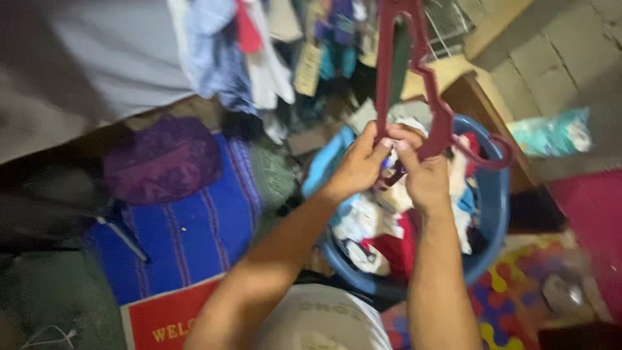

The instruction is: The person hangs clothing from a blue plastic tub onto hangers, then places the hangers on a clothing rack.

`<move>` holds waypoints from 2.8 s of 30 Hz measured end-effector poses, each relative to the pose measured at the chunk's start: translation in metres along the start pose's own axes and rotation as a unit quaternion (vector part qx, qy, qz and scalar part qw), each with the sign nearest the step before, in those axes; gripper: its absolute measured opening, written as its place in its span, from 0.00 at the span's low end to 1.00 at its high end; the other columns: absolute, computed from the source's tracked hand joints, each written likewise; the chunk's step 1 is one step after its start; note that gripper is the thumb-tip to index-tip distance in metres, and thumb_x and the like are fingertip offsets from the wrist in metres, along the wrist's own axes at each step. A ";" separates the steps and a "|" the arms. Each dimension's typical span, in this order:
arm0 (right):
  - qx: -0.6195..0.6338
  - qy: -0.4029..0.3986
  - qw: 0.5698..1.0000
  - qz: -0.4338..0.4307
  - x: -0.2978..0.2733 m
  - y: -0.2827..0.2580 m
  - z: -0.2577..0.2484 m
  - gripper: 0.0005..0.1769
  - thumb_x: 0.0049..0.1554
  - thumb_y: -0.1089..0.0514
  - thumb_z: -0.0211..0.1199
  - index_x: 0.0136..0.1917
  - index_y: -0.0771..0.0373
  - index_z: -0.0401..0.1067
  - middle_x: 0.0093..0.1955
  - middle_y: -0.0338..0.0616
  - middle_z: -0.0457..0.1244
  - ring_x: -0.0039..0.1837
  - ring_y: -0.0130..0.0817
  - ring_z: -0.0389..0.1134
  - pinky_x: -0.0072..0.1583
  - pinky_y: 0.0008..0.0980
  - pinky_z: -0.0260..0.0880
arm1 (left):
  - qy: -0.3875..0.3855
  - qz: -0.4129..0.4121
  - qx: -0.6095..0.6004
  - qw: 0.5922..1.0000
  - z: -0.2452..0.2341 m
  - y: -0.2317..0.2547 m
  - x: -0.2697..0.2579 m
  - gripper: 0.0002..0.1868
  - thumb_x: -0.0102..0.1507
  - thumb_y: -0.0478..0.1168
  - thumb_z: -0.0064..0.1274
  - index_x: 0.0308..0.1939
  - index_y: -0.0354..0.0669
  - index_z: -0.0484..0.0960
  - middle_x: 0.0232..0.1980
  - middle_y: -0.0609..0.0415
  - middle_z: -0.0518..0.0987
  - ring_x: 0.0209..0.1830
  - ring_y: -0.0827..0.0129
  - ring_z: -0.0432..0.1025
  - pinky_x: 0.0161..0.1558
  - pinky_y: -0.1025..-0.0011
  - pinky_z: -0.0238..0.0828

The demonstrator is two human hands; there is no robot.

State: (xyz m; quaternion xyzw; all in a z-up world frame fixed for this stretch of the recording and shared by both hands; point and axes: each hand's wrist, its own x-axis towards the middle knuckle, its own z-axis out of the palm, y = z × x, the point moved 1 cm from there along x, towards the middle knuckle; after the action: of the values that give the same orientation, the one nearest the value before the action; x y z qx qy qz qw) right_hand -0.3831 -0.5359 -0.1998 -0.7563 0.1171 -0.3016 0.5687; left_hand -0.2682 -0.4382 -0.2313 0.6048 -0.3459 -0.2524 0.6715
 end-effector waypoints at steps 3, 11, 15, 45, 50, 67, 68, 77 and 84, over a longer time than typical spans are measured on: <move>0.059 0.131 0.972 0.183 -0.031 0.024 -0.056 0.16 0.71 0.61 0.56 0.68 0.69 0.73 0.61 0.49 0.68 0.59 0.36 0.70 0.59 0.35 0.71 | -0.067 0.025 0.127 0.989 0.031 -0.033 -0.003 0.14 0.68 0.44 0.53 0.54 0.41 0.77 0.51 0.47 0.77 0.52 0.61 0.74 0.54 0.62 0.72; 0.141 0.267 0.918 0.258 -0.094 0.058 -0.121 0.19 0.65 0.65 0.53 0.68 0.62 0.69 0.59 0.46 0.68 0.51 0.33 0.72 0.52 0.33 0.74 | -0.267 -0.034 0.439 0.857 0.085 -0.050 -0.034 0.29 0.55 0.44 0.61 0.62 0.54 0.76 0.65 0.45 0.70 0.68 0.45 0.62 0.62 0.43 0.59; 0.143 0.278 0.921 0.234 -0.117 0.083 -0.122 0.15 0.67 0.68 0.55 0.66 0.70 0.71 0.59 0.52 0.69 0.52 0.34 0.71 0.53 0.31 0.73 | -0.205 -0.027 0.466 0.860 0.095 -0.073 -0.034 0.42 0.54 0.43 0.61 0.72 0.46 0.64 0.70 0.42 0.70 0.69 0.42 0.62 0.60 0.31 0.51; 0.227 0.337 0.876 0.258 -0.127 0.062 -0.132 0.12 0.65 0.66 0.51 0.62 0.68 0.65 0.55 0.53 0.68 0.49 0.39 0.72 0.49 0.38 0.76 | -0.252 0.050 0.035 0.966 0.074 0.011 0.048 0.13 0.64 0.28 0.50 0.52 0.37 0.80 0.49 0.51 0.82 0.53 0.70 0.75 0.58 0.71 0.71; 0.220 0.350 0.877 0.247 -0.125 0.061 -0.136 0.12 0.65 0.66 0.51 0.61 0.67 0.65 0.53 0.54 0.68 0.48 0.39 0.73 0.48 0.38 0.77 | -0.203 -0.008 0.099 0.974 0.072 0.043 0.048 0.15 0.66 0.32 0.46 0.55 0.41 0.81 0.50 0.49 0.85 0.52 0.63 0.79 0.54 0.70 0.74; -0.241 0.333 0.884 0.225 -0.159 0.084 -0.184 0.14 0.57 0.69 0.54 0.50 0.62 0.80 0.44 0.47 0.71 0.47 0.36 0.73 0.52 0.36 0.72 | -0.158 -0.220 0.462 0.845 0.057 -0.086 0.001 0.20 0.64 0.48 0.51 0.55 0.39 0.80 0.54 0.35 0.82 0.56 0.42 0.76 0.57 0.49 0.71; -0.304 0.299 0.866 0.260 -0.160 0.076 -0.184 0.14 0.57 0.67 0.56 0.49 0.58 0.81 0.43 0.49 0.71 0.47 0.41 0.73 0.52 0.40 0.72 | -0.126 -0.260 0.459 0.840 0.053 -0.097 0.001 0.24 0.64 0.51 0.52 0.57 0.38 0.78 0.55 0.34 0.81 0.56 0.41 0.75 0.57 0.49 0.71; -0.433 0.112 0.832 0.328 -0.124 0.029 -0.174 0.10 0.55 0.56 0.64 0.49 0.49 0.83 0.46 0.58 0.69 0.52 0.58 0.71 0.55 0.53 0.70 | 0.005 -0.343 0.414 0.843 0.050 -0.148 -0.005 0.25 0.60 0.51 0.57 0.55 0.40 0.78 0.55 0.35 0.81 0.56 0.41 0.75 0.56 0.50 0.72; -0.448 0.090 0.826 0.330 -0.105 0.016 -0.198 0.10 0.55 0.53 0.68 0.51 0.46 0.82 0.45 0.57 0.70 0.51 0.58 0.71 0.55 0.51 0.70 | 0.055 -0.138 0.342 0.928 0.035 -0.102 0.027 0.11 0.63 0.43 0.49 0.44 0.44 0.82 0.46 0.37 0.83 0.50 0.40 0.76 0.52 0.50 0.71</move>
State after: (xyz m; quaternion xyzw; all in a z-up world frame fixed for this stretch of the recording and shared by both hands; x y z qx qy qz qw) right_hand -0.5799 -0.6431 -0.2143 -0.8137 0.5325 -0.0774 0.2200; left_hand -0.2699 -0.4949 -0.3267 0.8524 -0.2874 -0.1751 0.4002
